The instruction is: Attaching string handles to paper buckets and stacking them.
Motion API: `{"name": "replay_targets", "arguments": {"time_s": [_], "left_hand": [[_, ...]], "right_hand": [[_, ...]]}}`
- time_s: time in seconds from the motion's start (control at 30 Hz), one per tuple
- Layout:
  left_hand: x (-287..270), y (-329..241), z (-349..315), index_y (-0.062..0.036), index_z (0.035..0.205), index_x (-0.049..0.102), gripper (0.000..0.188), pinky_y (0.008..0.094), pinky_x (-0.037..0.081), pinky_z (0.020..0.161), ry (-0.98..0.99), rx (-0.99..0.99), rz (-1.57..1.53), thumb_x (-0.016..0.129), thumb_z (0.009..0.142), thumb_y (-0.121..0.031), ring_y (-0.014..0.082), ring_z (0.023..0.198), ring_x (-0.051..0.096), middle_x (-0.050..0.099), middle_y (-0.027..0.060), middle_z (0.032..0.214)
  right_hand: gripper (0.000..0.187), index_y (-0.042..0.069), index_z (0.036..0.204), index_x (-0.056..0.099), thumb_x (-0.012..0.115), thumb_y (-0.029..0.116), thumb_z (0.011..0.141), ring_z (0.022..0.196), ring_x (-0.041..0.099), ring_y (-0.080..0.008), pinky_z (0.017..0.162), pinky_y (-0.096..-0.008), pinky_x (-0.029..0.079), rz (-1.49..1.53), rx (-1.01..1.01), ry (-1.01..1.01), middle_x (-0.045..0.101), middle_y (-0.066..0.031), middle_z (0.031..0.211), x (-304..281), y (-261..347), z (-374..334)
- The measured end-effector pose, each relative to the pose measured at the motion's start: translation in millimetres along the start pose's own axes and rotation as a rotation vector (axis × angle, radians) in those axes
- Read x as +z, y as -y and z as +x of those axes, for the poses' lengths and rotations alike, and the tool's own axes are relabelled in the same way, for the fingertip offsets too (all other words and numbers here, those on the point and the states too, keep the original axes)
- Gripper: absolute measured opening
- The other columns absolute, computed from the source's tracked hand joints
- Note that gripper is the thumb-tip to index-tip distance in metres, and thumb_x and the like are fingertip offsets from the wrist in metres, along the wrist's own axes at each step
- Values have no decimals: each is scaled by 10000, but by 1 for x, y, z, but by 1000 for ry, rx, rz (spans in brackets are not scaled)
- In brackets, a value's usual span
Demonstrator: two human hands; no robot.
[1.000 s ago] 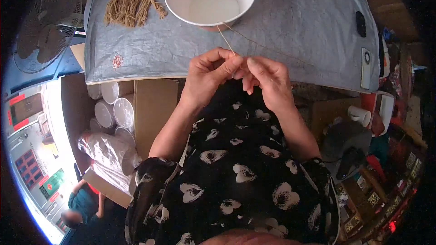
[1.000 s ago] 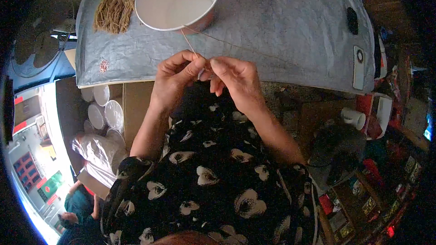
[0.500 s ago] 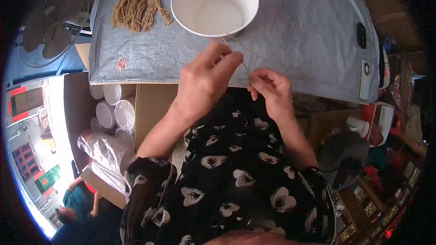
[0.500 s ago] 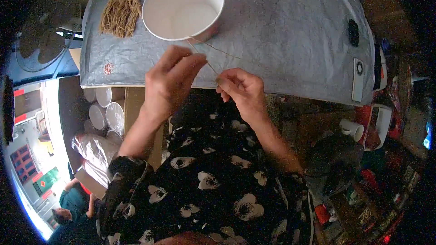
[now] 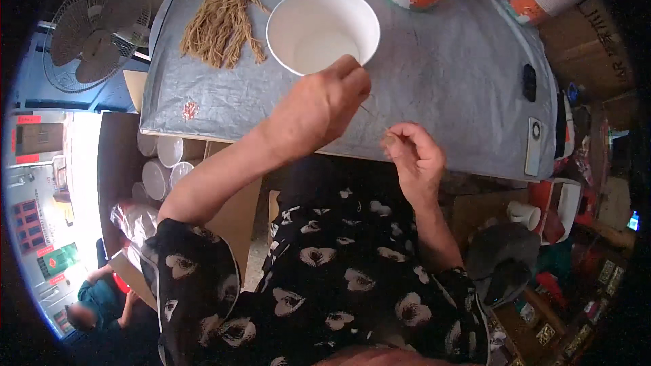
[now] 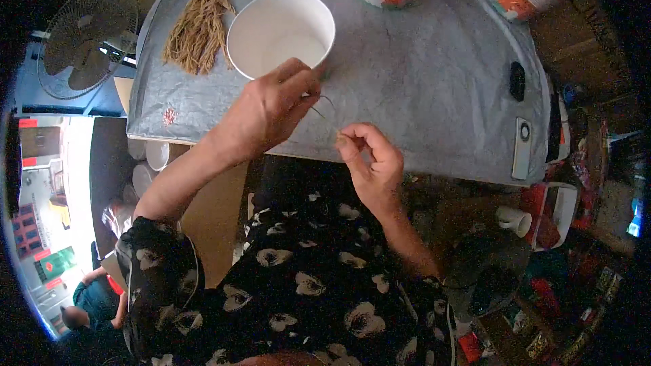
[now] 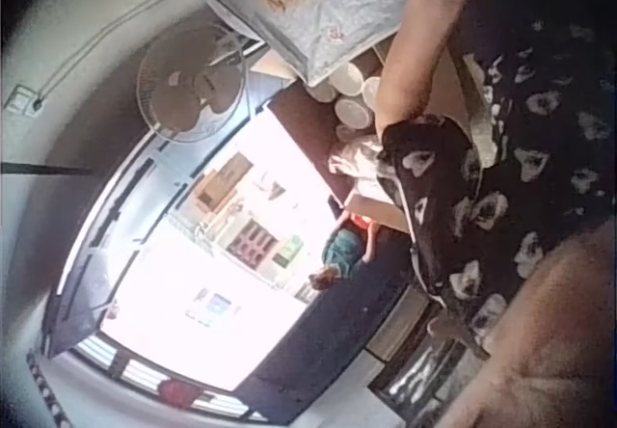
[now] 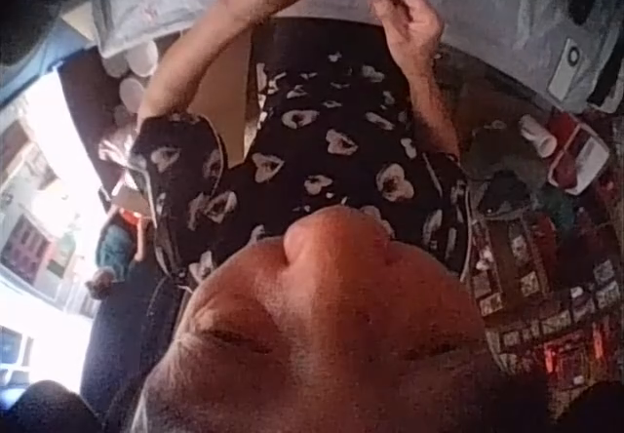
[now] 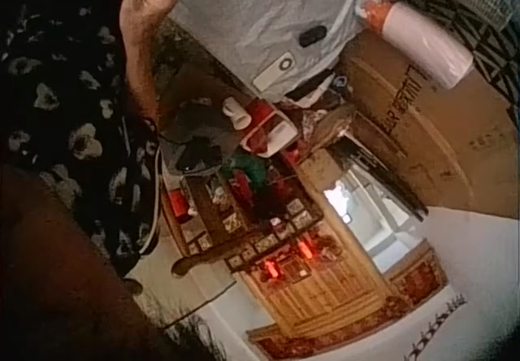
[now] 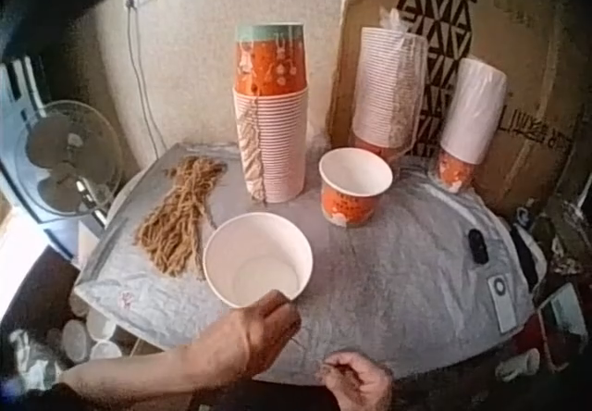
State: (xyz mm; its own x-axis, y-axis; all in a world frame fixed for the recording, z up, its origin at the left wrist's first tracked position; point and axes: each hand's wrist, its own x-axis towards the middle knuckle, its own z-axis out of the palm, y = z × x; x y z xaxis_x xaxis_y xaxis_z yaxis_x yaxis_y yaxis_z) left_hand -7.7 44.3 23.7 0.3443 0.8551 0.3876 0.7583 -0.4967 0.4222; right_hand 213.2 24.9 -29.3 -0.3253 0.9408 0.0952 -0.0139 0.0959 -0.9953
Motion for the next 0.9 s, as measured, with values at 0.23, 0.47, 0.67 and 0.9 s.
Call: {"name": "replay_targets", "arguments": {"time_s": [0.23,0.47,0.67,0.9], "left_hand": [[-20,-6,28,-30,1001,598,144,179,421,437,153,-551,-1029,580,1007,-173,75,589,634,728,109,988],[-14,-6,28,-15,1046,611,239,172,434,478,170,-520,-1197,606,1008,-250,76,615,639,727,91,956],[-16,-8,24,-20,1066,620,232,172,440,492,273,-452,-1280,619,1001,-243,64,617,633,721,62,906],[-13,-6,22,-52,1057,628,198,159,405,461,230,-449,-1257,636,993,-239,36,589,595,704,21,869]], "right_hand": [[87,-4,960,632,688,-2,894,855,623,-161,777,-282,504,-217,-359,-1,648,-77,1001,-9,41,27],[107,9,947,652,717,56,875,1099,599,-237,956,-354,463,-358,-500,13,621,-115,1181,-10,66,56],[116,6,956,636,644,120,939,1008,615,-171,890,-308,485,-71,-204,234,628,-103,1163,-20,69,66],[95,36,966,603,615,130,970,711,536,-48,642,-209,437,38,12,295,593,28,781,-28,69,68]]}}
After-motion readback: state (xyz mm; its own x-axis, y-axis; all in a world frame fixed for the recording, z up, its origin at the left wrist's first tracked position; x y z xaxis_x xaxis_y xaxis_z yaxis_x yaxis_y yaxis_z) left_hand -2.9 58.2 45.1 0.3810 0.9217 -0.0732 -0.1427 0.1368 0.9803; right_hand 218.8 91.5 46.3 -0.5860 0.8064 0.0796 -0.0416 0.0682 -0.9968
